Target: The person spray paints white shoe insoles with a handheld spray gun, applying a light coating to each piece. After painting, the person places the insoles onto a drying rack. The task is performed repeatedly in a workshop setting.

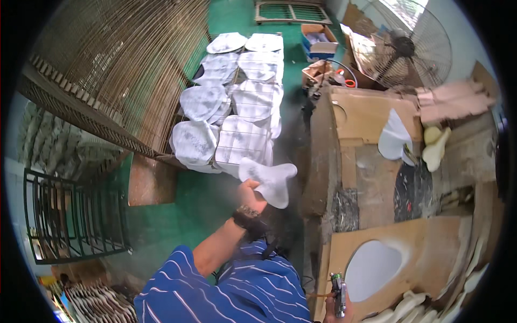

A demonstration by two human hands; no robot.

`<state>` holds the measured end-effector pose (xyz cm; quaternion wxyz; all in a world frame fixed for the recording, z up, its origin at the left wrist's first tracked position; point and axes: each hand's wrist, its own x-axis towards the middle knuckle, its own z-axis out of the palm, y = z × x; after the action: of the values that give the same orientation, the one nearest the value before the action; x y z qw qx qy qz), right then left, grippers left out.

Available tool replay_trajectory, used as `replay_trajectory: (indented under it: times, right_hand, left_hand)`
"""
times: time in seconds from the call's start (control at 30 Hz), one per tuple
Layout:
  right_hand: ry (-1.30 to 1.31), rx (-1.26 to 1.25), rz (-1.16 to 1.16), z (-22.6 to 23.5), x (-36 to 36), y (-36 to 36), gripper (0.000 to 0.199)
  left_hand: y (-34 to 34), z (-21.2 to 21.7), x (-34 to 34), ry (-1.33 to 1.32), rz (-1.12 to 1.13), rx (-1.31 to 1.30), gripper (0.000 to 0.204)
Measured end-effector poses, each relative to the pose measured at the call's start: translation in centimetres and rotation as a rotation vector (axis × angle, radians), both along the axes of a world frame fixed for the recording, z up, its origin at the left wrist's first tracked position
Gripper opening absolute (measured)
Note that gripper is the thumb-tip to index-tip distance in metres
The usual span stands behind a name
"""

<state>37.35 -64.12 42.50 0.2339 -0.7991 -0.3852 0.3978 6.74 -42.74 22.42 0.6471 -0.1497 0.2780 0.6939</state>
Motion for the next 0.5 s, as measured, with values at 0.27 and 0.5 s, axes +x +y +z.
replay_trajectory:
  times: [0.27, 0.5]
  right_hand:
    - [-0.013, -0.104, 0.139, -0.2, -6.3, 11.6, 0.029]
    - [-0.069, -0.246, 0.258, -0.9, -9.4, 17.1, 0.030]
  left_hand:
    - [8.1, -2.5, -10.9, 0.051, 0.238, -0.161, 0.058]
    - [15.1, -3.1, -17.1, 0.100, 0.380, -0.174, 0.055]
